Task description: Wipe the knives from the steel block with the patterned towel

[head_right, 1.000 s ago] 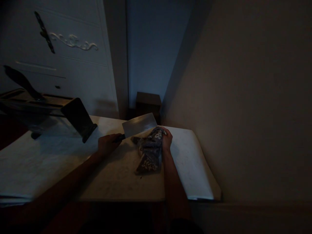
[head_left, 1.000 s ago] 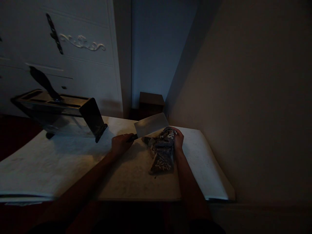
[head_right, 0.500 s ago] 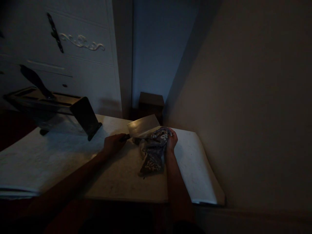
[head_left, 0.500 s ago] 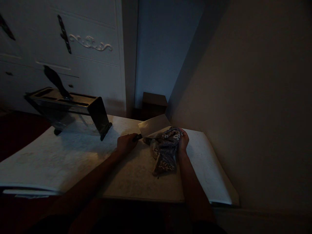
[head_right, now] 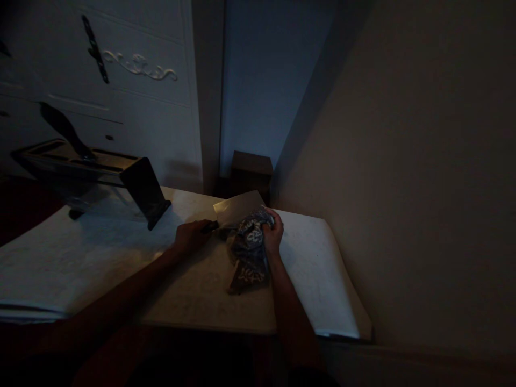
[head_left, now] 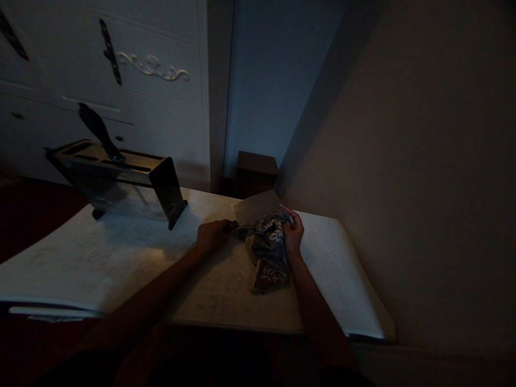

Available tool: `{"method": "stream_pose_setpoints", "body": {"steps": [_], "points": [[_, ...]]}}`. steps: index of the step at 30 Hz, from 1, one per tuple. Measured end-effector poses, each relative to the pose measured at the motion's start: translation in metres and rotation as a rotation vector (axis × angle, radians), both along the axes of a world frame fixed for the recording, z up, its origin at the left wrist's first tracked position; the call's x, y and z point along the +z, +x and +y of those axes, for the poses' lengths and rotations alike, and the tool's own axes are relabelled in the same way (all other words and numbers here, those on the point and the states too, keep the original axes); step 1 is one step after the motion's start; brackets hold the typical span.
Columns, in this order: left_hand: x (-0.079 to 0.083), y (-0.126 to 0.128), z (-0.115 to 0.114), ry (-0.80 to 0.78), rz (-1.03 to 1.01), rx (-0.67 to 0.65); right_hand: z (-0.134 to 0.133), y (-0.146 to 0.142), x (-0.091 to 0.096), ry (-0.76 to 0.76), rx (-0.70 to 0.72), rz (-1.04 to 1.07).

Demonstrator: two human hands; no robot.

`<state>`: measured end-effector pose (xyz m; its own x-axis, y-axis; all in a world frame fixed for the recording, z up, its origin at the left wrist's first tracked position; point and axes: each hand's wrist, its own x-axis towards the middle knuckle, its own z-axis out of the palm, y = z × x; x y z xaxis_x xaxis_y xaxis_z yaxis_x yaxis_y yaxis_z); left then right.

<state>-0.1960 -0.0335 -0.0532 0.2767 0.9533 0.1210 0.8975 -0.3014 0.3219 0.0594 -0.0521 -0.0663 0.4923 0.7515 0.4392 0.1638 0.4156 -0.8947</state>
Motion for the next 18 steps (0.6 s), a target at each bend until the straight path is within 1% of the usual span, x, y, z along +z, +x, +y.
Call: {"method": "stream_pose_setpoints", "body": {"steps": [3,11,15,18], "points": [[-0.002,-0.001,0.001,-0.008,-0.016,-0.008,-0.004,-0.01,0.0,-0.001,0.072,-0.128],[-0.002,0.004,-0.003,-0.034,-0.055,0.037,-0.011,-0.035,0.002,-0.023,0.308,-0.291],[-0.003,0.006,-0.004,-0.007,-0.073,0.055,-0.016,-0.047,0.001,-0.043,0.391,-0.405],[-0.003,0.005,-0.004,0.034,-0.076,0.053,-0.018,-0.054,0.001,-0.03,0.456,-0.533]]}}
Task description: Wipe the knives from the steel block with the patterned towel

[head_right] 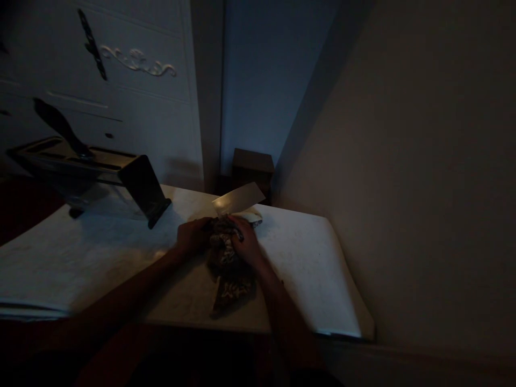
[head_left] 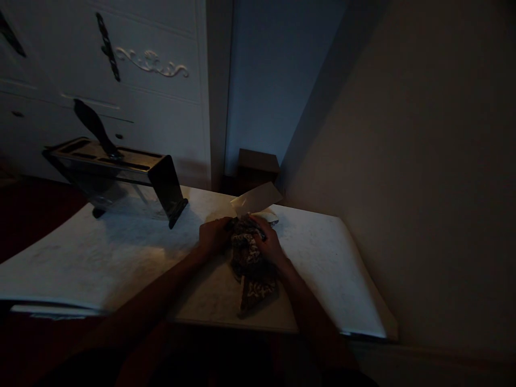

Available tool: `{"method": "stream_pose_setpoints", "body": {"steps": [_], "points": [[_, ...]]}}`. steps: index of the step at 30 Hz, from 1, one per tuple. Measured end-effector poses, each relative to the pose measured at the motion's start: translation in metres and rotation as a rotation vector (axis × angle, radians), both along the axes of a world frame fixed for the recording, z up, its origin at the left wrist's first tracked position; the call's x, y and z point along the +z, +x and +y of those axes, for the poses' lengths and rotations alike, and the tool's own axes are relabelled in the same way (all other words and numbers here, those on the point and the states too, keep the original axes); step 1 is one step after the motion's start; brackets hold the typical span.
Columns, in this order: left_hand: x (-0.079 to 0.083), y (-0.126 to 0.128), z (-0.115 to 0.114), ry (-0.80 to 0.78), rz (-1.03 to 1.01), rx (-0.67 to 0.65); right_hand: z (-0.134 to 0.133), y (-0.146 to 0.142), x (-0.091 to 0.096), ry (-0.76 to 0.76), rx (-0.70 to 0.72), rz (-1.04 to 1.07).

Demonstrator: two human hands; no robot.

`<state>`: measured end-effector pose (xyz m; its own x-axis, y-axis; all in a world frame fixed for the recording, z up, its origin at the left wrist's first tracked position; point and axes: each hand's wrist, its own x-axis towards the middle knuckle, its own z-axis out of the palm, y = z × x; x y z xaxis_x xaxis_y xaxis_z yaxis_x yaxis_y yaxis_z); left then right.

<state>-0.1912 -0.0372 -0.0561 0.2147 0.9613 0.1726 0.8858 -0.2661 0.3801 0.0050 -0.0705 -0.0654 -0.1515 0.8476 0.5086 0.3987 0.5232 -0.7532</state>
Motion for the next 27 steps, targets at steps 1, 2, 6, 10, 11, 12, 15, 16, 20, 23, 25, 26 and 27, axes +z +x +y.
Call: {"method": "stream_pose_setpoints", "body": {"steps": [1,2,6,10,11,12,15,16,20,23,25,26,27], "points": [[0.0,-0.001,0.0,0.016,0.005,-0.006,-0.001,-0.002,0.0,0.016,0.017,-0.038],[0.0,-0.001,0.001,0.035,0.013,-0.013,-0.001,-0.004,0.001,0.031,0.03,-0.07],[-0.003,-0.005,0.002,0.15,0.052,-0.081,-0.002,-0.008,0.001,0.062,0.038,-0.135],[-0.003,-0.008,0.003,0.241,0.071,-0.126,-0.003,-0.008,0.001,0.044,0.049,-0.148],[-0.003,-0.008,0.003,0.25,0.077,-0.124,-0.003,-0.008,0.002,0.036,0.058,-0.143],[-0.003,-0.009,0.003,0.257,0.081,-0.123,-0.003,-0.008,0.002,0.028,0.07,-0.14],[-0.004,-0.01,0.003,0.272,0.088,-0.118,-0.004,-0.008,0.002,0.004,0.106,-0.134],[-0.004,-0.01,0.003,0.275,0.086,-0.117,-0.004,-0.008,0.002,-0.009,0.114,-0.131],[-0.006,-0.011,0.004,0.276,0.061,-0.124,-0.004,-0.006,0.004,-0.078,0.123,-0.097],[-0.005,-0.011,0.004,0.252,0.042,-0.111,-0.004,-0.004,0.005,-0.111,0.125,-0.074],[-0.003,-0.01,0.003,0.226,0.03,-0.094,-0.004,-0.004,0.005,-0.125,0.116,-0.061],[-0.002,-0.009,0.003,0.216,0.02,-0.087,-0.003,-0.003,0.004,-0.129,0.11,-0.055],[-0.002,-0.009,0.002,0.209,0.009,-0.079,-0.002,-0.003,0.002,-0.129,0.104,-0.05]]}}
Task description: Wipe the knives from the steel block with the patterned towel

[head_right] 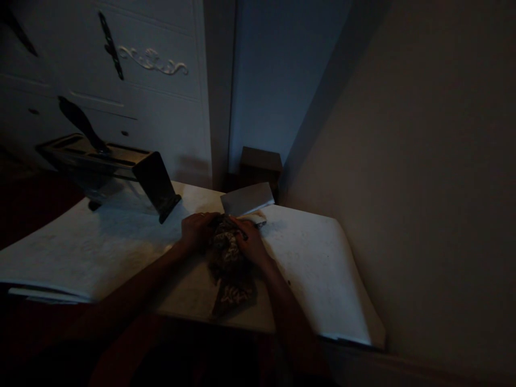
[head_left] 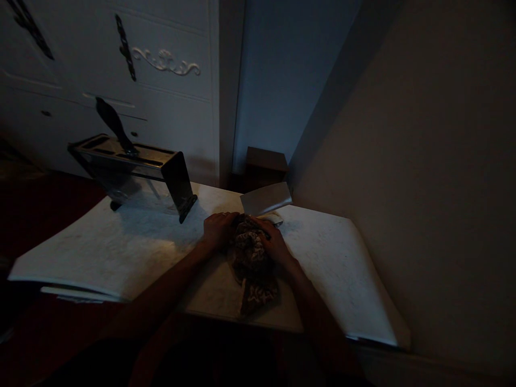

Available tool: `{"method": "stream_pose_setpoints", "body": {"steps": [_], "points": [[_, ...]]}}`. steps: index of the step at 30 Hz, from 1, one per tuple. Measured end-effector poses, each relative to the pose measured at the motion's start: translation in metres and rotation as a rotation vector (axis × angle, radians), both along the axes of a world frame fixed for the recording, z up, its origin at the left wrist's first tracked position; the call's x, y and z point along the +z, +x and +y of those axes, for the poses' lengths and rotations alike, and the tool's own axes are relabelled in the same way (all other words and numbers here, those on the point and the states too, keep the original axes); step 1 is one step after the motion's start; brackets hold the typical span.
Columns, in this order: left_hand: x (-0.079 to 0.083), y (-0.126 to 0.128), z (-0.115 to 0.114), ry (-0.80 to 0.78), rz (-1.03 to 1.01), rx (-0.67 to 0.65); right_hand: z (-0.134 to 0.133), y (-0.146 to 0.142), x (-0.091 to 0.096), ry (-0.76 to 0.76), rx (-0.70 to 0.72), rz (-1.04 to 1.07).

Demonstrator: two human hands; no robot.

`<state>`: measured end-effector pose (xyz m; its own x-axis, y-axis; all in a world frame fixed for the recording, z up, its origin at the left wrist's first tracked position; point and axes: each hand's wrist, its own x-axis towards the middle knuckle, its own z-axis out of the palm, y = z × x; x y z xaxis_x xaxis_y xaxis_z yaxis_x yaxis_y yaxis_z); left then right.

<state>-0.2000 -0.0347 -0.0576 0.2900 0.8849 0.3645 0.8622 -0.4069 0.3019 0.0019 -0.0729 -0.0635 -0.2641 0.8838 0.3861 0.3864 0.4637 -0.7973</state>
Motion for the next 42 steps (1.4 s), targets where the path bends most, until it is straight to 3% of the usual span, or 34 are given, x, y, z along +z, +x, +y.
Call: {"method": "stream_pose_setpoints", "body": {"steps": [8,17,23,30,36,42], "points": [[0.0,0.004,-0.002,-0.055,-0.065,0.056,0.004,-0.002,-0.007,-0.02,-0.093,0.028],[-0.001,0.003,-0.003,-0.023,-0.03,-0.031,-0.003,-0.009,0.006,0.095,-0.315,0.195],[-0.002,0.003,-0.004,0.056,0.071,-0.121,-0.006,-0.007,0.006,0.17,-0.369,0.129],[-0.003,0.009,-0.01,0.099,0.045,-0.186,-0.01,-0.01,0.001,0.202,-0.504,0.094],[-0.002,0.008,-0.01,0.101,0.043,-0.237,-0.016,-0.014,0.005,0.259,-0.553,0.032],[-0.002,0.007,-0.01,0.123,0.104,-0.26,-0.019,-0.017,0.012,0.278,-0.511,-0.025]]}}
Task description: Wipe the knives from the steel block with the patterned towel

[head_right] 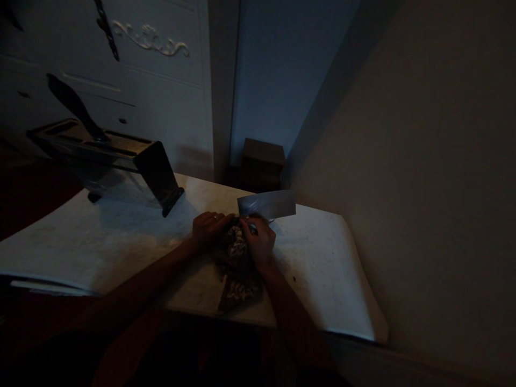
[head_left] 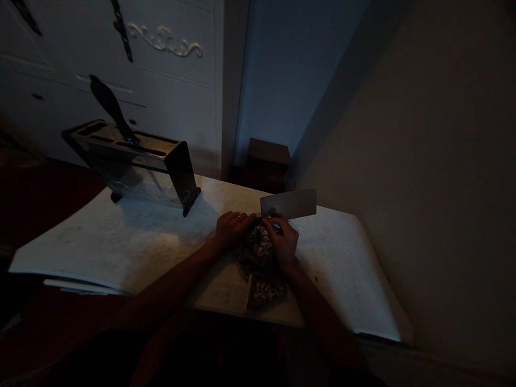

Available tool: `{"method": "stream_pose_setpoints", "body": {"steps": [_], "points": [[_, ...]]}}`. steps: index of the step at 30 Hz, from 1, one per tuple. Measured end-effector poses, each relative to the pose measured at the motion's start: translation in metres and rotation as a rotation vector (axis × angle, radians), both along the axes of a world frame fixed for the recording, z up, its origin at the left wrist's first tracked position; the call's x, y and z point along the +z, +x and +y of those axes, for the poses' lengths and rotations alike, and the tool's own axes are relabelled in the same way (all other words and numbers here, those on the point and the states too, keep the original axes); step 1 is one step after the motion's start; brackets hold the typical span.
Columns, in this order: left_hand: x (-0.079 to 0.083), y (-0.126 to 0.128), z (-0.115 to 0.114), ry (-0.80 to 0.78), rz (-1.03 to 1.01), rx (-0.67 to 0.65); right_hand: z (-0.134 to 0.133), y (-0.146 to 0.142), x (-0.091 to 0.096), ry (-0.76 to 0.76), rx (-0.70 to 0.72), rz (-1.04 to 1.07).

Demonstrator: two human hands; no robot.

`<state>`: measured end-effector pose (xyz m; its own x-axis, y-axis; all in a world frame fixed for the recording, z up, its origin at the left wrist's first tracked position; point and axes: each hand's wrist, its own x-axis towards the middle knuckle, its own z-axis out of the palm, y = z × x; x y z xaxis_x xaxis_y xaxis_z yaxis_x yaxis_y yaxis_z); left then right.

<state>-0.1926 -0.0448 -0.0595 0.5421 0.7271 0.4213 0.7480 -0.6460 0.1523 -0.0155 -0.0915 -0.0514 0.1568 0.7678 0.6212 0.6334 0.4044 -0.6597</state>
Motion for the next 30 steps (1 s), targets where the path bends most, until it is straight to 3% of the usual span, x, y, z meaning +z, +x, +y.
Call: {"method": "stream_pose_setpoints", "body": {"steps": [5,9,14,20,24,30], "points": [[-0.01,0.001,0.006,0.066,-0.09,0.008,0.003,-0.001,0.0,-0.078,-0.021,-0.037],[-0.016,0.005,0.009,-0.006,-0.237,0.058,0.005,0.0,-0.003,-0.091,0.001,-0.065],[-0.01,0.012,0.009,-0.314,-0.57,0.151,0.007,0.002,-0.006,-0.096,-0.002,-0.082],[0.011,0.018,0.007,-0.799,-1.117,0.054,0.011,0.005,-0.006,-0.125,0.015,0.103],[0.015,0.017,0.006,-1.065,-1.22,-0.046,0.008,0.004,-0.001,-0.064,0.025,0.137],[0.005,0.019,0.009,-1.186,-1.254,-0.088,0.002,0.002,0.003,0.106,0.035,0.048]]}}
